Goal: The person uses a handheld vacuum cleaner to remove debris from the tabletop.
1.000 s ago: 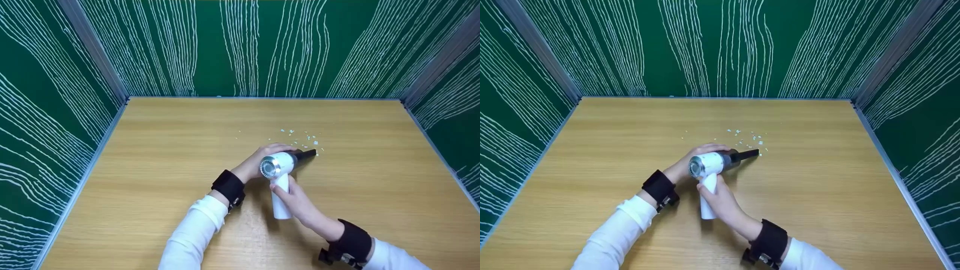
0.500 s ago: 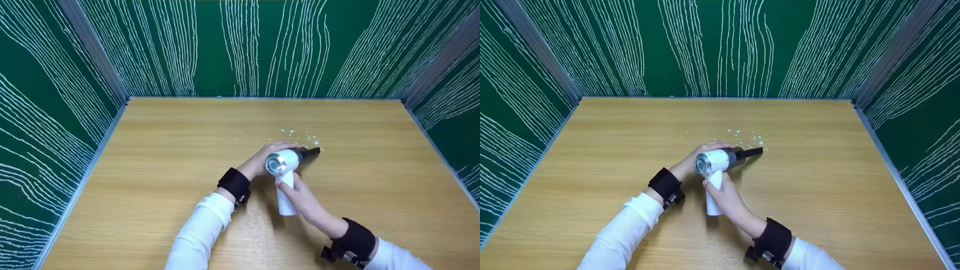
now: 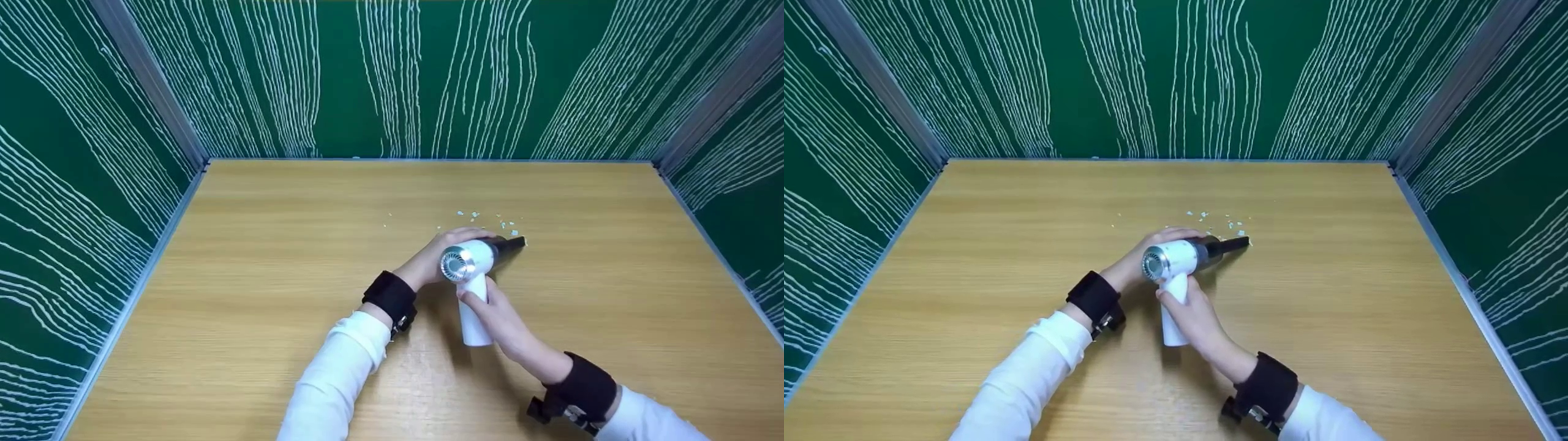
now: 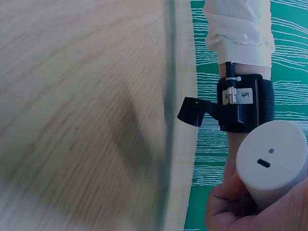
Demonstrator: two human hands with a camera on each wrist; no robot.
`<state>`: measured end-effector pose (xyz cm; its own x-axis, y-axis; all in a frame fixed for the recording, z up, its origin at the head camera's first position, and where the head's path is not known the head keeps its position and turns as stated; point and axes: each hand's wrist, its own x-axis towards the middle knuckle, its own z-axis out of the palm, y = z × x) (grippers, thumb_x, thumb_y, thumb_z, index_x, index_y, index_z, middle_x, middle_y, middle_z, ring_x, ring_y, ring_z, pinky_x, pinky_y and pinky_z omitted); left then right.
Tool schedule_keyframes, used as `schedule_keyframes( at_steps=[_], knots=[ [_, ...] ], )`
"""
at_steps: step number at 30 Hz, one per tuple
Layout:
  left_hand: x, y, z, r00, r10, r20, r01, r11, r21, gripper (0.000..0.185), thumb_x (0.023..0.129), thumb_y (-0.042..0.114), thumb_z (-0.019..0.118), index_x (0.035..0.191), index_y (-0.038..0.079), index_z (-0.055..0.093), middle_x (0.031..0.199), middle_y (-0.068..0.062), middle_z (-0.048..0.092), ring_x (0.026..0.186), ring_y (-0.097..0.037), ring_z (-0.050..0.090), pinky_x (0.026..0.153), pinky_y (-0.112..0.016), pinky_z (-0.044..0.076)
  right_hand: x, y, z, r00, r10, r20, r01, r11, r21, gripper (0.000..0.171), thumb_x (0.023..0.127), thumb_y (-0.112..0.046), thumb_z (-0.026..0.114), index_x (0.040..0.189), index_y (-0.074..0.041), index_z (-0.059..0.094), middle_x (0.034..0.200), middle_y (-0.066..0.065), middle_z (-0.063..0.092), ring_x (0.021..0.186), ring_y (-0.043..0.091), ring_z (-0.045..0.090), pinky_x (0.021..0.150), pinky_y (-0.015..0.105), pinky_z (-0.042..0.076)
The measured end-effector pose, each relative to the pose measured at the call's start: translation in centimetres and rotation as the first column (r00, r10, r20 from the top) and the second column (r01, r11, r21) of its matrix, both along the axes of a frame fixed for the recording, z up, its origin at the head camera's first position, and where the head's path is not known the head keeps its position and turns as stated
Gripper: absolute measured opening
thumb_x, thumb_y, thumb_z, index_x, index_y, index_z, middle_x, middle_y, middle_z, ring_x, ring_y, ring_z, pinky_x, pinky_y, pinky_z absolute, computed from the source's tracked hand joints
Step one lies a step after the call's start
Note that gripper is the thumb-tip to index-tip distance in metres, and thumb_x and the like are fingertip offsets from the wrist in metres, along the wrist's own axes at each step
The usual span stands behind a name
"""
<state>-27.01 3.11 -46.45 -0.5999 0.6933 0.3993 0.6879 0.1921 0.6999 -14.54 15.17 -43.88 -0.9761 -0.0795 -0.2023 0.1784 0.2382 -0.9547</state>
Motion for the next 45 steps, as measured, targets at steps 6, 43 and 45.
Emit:
schedule_keyframes(
  at_steps=[6, 43, 45],
  knots=[
    [-0.3, 0.4, 0.0, 1.000, 0.011, 0.005, -0.011, 1.000, -0.005, 0.050, 0.081, 0.009, 0.062, 0.128, 0.016, 0.048, 0.130, 0.002, 0.048, 0.124, -0.007, 0.037, 0.105, -0.021, 0.027, -0.2, 0.3, 0.0, 1.000, -0.012, 0.005, 0.011, 1.000, 0.019, 0.046, 0.086, -0.018, 0.052, 0.125, 0.000, 0.037, 0.105, 0.018, 0.051, 0.089, 0.023, 0.052, 0.074, 0.029, 0.047],
    [-0.8, 0.6, 0.4, 0.995, 0.102, -0.017, -0.103, 0.993, -0.055, 0.052, 0.079, 0.011, 0.064, 0.128, 0.017, 0.048, 0.130, 0.002, 0.048, 0.124, -0.010, 0.038, 0.105, -0.024, 0.028, -1.6, 1.1, -1.0, 0.998, -0.001, -0.069, 0.009, 0.994, 0.106, 0.047, 0.080, -0.020, 0.062, 0.118, 0.000, 0.043, 0.098, 0.017, 0.055, 0.079, 0.020, 0.056, 0.066, 0.029, 0.050],
    [-0.8, 0.7, 0.3, 0.994, 0.103, -0.019, -0.104, 0.993, -0.052, 0.053, 0.078, 0.012, 0.065, 0.128, 0.017, 0.048, 0.130, 0.002, 0.048, 0.124, -0.011, 0.038, 0.105, -0.024, 0.028, -1.6, 1.1, -1.0, 0.998, 0.002, -0.070, 0.005, 0.995, 0.102, 0.047, 0.080, -0.020, 0.061, 0.118, 0.000, 0.043, 0.098, 0.017, 0.055, 0.079, 0.021, 0.056, 0.066, 0.030, 0.051]
  ],
)
